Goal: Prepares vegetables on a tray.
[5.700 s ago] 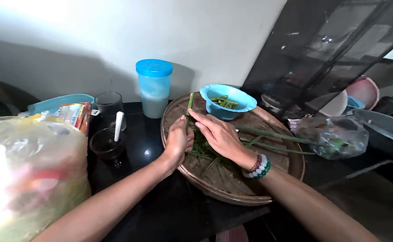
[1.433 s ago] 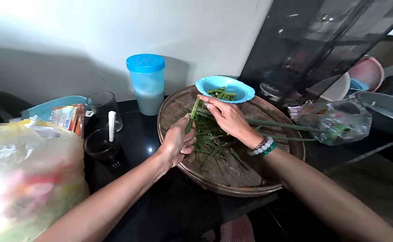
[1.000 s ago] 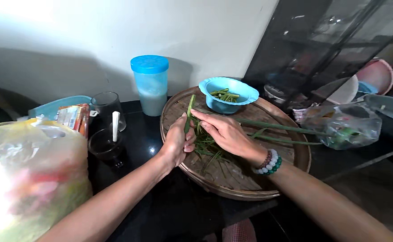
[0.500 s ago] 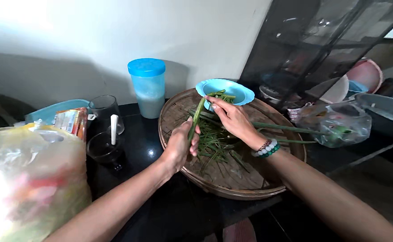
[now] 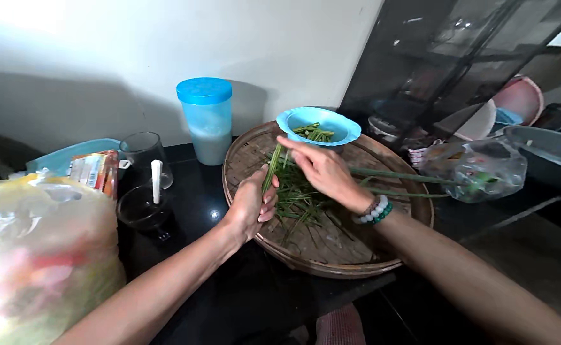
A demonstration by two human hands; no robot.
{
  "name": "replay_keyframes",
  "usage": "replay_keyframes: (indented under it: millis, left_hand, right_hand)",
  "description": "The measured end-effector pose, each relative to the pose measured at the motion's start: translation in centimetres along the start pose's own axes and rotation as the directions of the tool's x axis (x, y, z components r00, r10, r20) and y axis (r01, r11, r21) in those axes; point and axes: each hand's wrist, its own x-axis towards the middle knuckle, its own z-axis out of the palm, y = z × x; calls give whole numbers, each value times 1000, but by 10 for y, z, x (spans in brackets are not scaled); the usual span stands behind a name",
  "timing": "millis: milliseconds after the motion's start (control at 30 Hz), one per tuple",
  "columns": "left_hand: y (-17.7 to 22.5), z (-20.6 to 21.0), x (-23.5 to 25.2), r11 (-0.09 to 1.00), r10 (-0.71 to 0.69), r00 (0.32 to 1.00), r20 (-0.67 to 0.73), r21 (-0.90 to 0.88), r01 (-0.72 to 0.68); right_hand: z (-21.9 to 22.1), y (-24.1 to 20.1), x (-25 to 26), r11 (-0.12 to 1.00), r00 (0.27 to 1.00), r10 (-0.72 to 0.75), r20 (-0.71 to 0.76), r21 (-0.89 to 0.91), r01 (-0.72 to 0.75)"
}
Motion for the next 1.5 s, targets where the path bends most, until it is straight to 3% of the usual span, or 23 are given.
replay_keyframes:
  millis: [167,367,500,600,733,800,867,967,1067,1267,1500]
  left_hand:
    - [0,-2,-3,999,37,998,48,-15,-36]
    - [4,-3,5,988,17,999,-37,-151,-22]
    - [4,-4,3,988,-3,1000,-24,-156,-1]
    - [4,-4,3,989,-16,1000,-9,-144,15]
    - [6,-3,5,985,-65,998,-12,-161,62]
    - [4,-4,3,983,-81,996,40,-161,87]
    - [2,-5,-1,986,-68,994,87,-146,80]
    - [3,-7,-1,987,-24,995,92,-156,38]
    - [3,-3,3,987,-6,999,43,-159,12]
    - [4,-3,4,985,-28,999,-23,-172,24]
    - [3,-5,2,992,-64,995,78,-101,71]
  right_hand:
    - [-11,9,0,994,996,74,-48,80,-70]
    - [8,-14,-9,986,988,-152,-17,67,153]
    - [14,-19,-11,980,980,-192,45,51,190]
    - [14,-16,-10,979,979,-204,5,8,204]
    - [14,-14,-7,982,986,-163,-15,-97,161]
    - [7,-10,-4,990,998,-63,-7,-129,62]
    - [-6,0,-2,993,999,34,-30,-110,-37]
    - [-9,9,2,997,995,73,-65,-31,-75]
    - [0,5,1,1000,995,7,-96,16,-6]
    - [13,-16,-10,985,987,-162,7,69,161]
    - [12,-8,-3,991,992,-130,8,36,129]
